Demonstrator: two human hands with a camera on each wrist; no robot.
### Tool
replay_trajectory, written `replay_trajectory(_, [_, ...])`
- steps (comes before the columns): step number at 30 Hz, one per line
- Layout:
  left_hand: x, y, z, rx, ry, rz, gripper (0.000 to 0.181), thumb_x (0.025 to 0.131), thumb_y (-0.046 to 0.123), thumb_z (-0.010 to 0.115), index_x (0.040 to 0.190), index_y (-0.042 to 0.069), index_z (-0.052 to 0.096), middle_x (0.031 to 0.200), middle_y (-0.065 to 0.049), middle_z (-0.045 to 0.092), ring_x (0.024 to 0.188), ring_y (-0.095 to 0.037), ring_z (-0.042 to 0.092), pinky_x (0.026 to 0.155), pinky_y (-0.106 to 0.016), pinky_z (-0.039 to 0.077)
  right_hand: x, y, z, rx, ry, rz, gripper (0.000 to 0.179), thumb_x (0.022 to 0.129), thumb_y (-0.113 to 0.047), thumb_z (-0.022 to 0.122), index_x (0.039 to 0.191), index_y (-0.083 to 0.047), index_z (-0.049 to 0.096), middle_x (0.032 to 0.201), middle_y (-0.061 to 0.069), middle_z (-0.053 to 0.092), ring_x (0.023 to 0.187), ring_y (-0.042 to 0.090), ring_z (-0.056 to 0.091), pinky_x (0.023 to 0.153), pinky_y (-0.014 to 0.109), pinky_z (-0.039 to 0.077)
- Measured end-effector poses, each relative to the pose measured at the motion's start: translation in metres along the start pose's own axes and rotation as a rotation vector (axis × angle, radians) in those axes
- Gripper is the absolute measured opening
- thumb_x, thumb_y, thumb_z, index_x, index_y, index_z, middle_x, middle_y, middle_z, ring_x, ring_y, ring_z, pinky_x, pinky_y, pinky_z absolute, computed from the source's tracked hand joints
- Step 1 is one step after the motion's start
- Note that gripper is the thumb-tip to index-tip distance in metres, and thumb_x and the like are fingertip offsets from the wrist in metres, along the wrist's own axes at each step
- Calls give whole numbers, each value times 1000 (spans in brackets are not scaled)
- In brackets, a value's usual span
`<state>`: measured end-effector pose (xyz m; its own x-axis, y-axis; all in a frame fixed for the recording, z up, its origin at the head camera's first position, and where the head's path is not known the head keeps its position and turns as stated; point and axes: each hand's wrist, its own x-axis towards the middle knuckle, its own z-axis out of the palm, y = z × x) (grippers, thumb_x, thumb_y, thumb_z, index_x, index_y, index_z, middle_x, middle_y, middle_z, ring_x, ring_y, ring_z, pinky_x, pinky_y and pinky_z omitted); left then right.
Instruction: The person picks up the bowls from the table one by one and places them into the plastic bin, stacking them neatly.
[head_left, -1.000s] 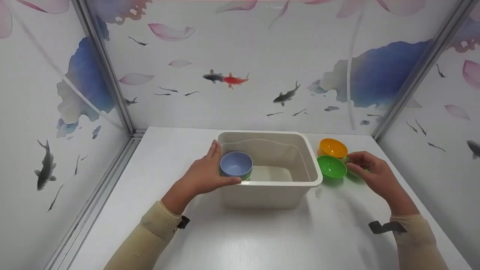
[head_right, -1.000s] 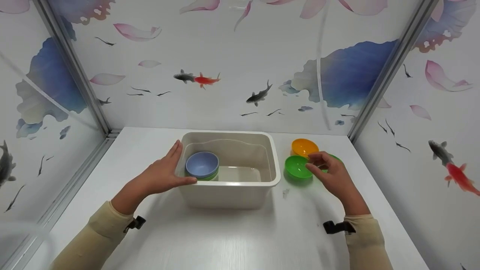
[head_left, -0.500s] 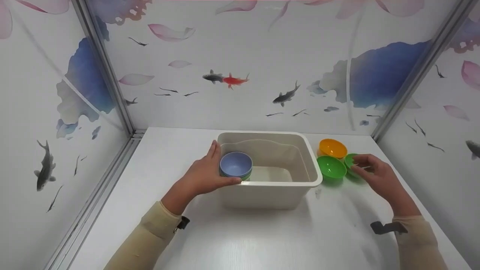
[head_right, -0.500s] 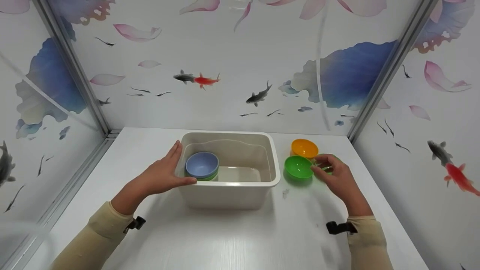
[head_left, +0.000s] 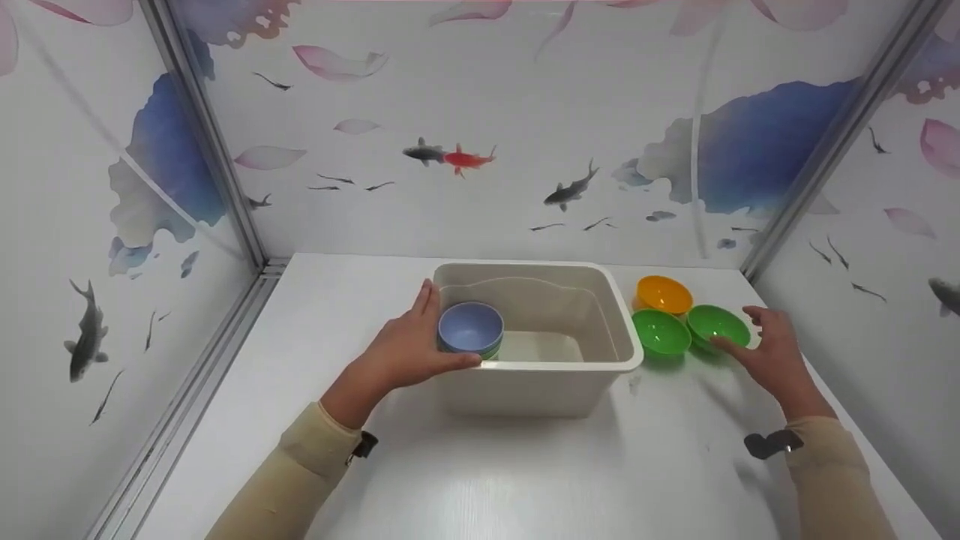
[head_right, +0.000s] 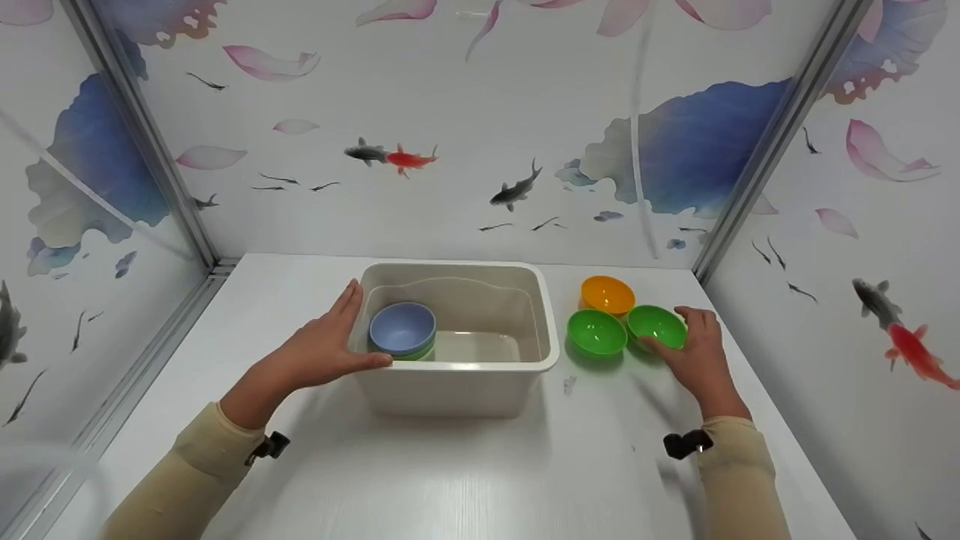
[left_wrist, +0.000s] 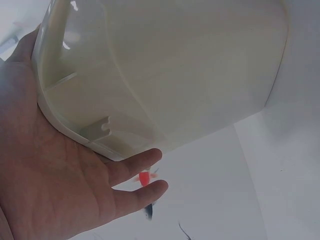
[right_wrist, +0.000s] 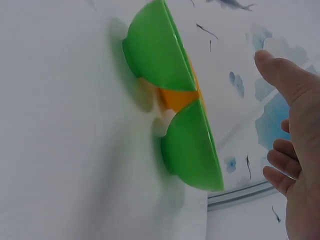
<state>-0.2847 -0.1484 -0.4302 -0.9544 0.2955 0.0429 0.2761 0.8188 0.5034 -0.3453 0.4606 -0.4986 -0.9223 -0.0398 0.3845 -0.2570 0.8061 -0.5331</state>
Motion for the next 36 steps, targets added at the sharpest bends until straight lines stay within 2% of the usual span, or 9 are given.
replay_trajectory(4, [-1,-1,0,7,-3,7,147,81,91,72,177,3,4,185,-14,-3,156,-45,44,124,-62,39,7,16,3,-8,-51,45,94,96,-35,89,157,16,38,143,40,39,131,56,42,102,66,41])
replay_trajectory(9, [0,-2,-1,9,3,17,148,79,94,69,177,2,6,185,-15,-2,156,-46,45,123,-62,38,17,31,5,-1,-147,124,110,97,-45,86,164,17,25,152,45,31,140,62,35,112,77,36])
replay_trajectory(14, [0,-1,-2,5,6,9,150,78,96,69,177,2,7,185,-15,-2,155,-46,44,123,-62,39,26,39,4,46,-267,222,123,99,-52,83,170,13,6,167,48,14,152,66,24,119,80,28])
replay_trajectory(19, [0,-1,0,-5,9,-4,147,80,89,74,177,4,5,185,-14,-2,156,-47,43,125,-66,35,31,43,4,88,-343,267,127,101,-51,81,171,11,-6,170,49,4,155,68,17,122,80,23])
replay_trajectory(23, [0,-1,1,0,7,-6,149,79,92,72,177,4,4,185,-13,-2,157,-45,42,125,-68,33,33,46,5,97,-366,275,131,100,-51,82,171,8,-11,170,49,2,156,69,15,123,79,20])
replay_trajectory(30, [-1,0,-1,-4,6,-7,144,82,86,76,177,4,5,185,-13,-2,157,-47,42,125,-66,34,40,49,7,75,-376,242,132,98,-49,84,170,10,-10,168,51,6,155,70,15,122,80,19])
replay_trajectory(36, [0,0,0,2,-6,-8,149,79,94,69,177,4,4,185,-13,-3,158,-46,42,125,-63,37,40,50,9,91,-381,254,134,96,-49,86,171,10,-9,169,50,9,155,69,17,122,81,18])
